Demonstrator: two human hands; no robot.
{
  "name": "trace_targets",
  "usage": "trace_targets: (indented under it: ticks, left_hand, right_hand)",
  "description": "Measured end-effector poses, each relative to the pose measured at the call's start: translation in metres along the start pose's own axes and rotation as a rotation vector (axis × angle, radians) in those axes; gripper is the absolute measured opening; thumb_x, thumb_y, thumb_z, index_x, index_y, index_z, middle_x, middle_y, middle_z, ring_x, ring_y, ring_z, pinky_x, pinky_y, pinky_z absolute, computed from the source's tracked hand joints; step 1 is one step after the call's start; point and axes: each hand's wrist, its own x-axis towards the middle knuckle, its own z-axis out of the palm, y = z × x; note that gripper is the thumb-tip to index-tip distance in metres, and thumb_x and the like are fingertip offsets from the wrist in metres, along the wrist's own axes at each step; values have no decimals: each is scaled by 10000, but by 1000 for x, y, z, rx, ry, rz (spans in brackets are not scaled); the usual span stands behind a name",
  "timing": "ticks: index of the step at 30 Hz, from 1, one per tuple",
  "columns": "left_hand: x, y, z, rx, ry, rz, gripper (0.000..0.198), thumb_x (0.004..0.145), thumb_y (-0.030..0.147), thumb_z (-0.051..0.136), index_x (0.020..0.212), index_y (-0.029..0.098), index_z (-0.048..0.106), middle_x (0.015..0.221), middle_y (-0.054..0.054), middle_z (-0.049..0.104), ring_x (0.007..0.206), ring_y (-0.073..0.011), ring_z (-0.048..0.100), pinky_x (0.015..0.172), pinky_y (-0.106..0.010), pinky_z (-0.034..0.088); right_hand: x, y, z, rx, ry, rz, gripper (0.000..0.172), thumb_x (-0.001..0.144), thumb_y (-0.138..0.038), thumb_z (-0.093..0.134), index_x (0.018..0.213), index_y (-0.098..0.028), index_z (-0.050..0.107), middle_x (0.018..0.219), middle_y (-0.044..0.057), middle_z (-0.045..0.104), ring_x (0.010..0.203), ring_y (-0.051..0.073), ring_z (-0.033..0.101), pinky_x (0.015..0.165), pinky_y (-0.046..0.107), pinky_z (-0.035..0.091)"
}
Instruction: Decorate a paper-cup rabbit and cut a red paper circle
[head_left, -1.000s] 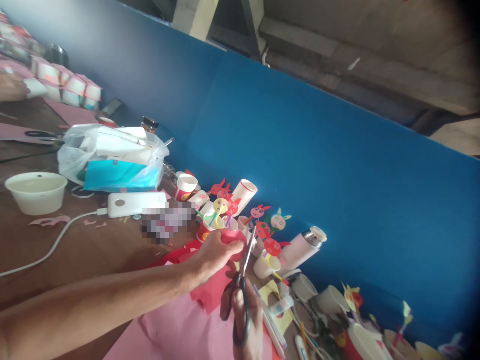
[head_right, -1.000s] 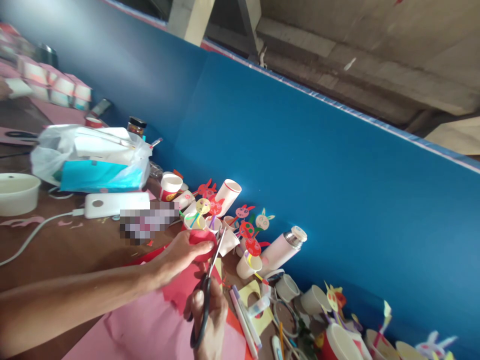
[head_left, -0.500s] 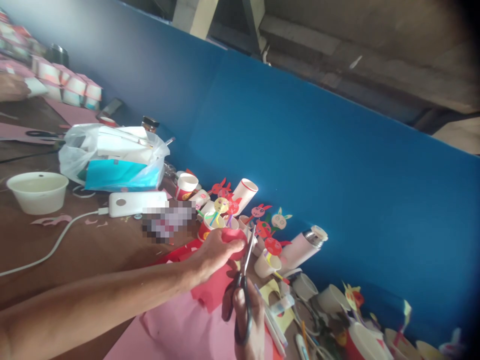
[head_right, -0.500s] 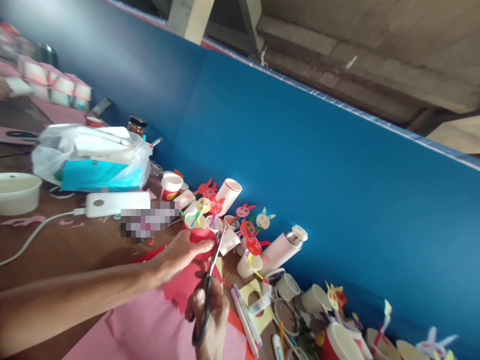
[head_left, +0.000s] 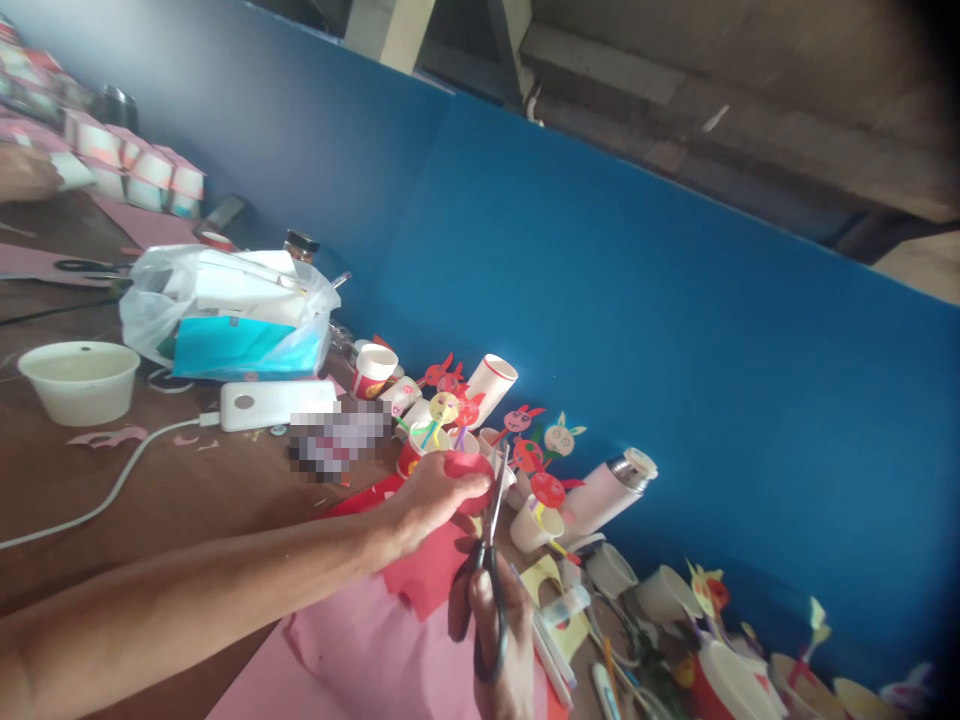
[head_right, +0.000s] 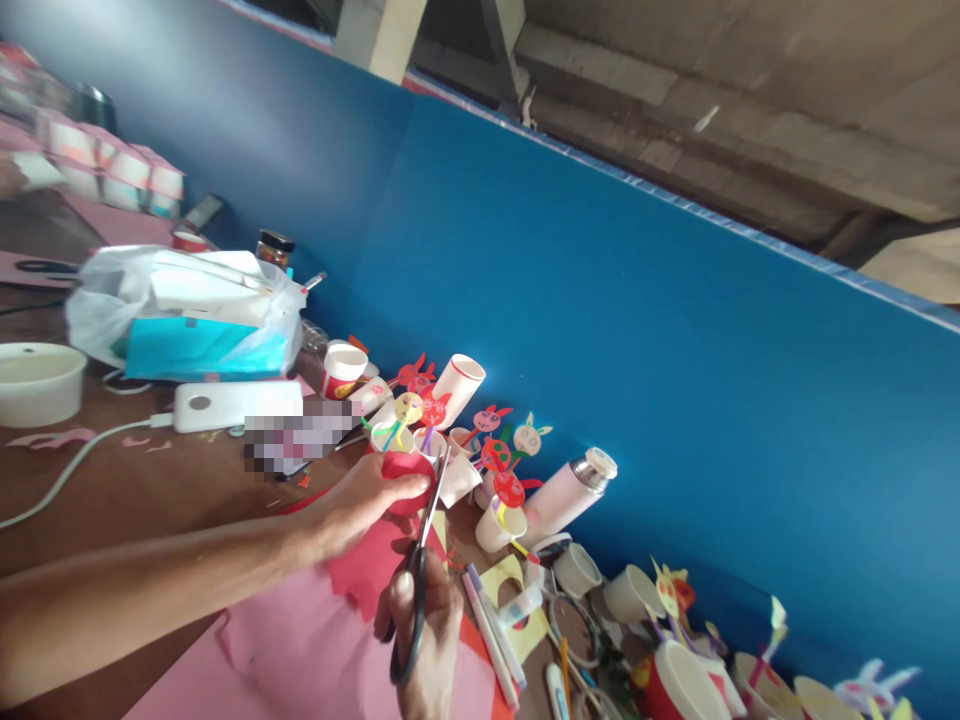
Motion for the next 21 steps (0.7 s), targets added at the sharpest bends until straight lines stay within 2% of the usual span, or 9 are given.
trace_targets:
  ticks: [6,11,18,21]
  left_hand:
    - [2,0,-1,-16,11,-19,211,667,263,653,780,90,615,610,-43,620,517,-152,580,490,-290,510]
    - [1,1,-1,-22,-13,-7,211,661,277,653,760,94,616,606,-39,615,528,-153,578,490,-289,507]
    - [-1,2,-2,-10,-34,18,248,647,302,653,793,105,614,659,-43,627,567,-152,590,493,-266,500]
    - [-1,3,-3,11,-56,20,248,655,302,635,805,107,605,700,-60,634,602,-168,598,503,-277,499]
  right_hand:
    - [1,-2,0,12,4,2,509,813,-599,442,789,-154,689,384,-25,466,404,125,412,479,272,381]
    - [1,-4,-1,24,1,17,492,814,-594,443,816,-163,680,379,-38,453,380,119,386,495,286,404]
    - [1,-6,-2,45,-36,21,548,811,-604,439,490,-183,582,384,-16,437,429,130,440,551,301,432]
    - [2,-6,-3,58,-51,24,514,817,-590,449,568,-178,631,393,-15,451,435,130,438,518,285,414]
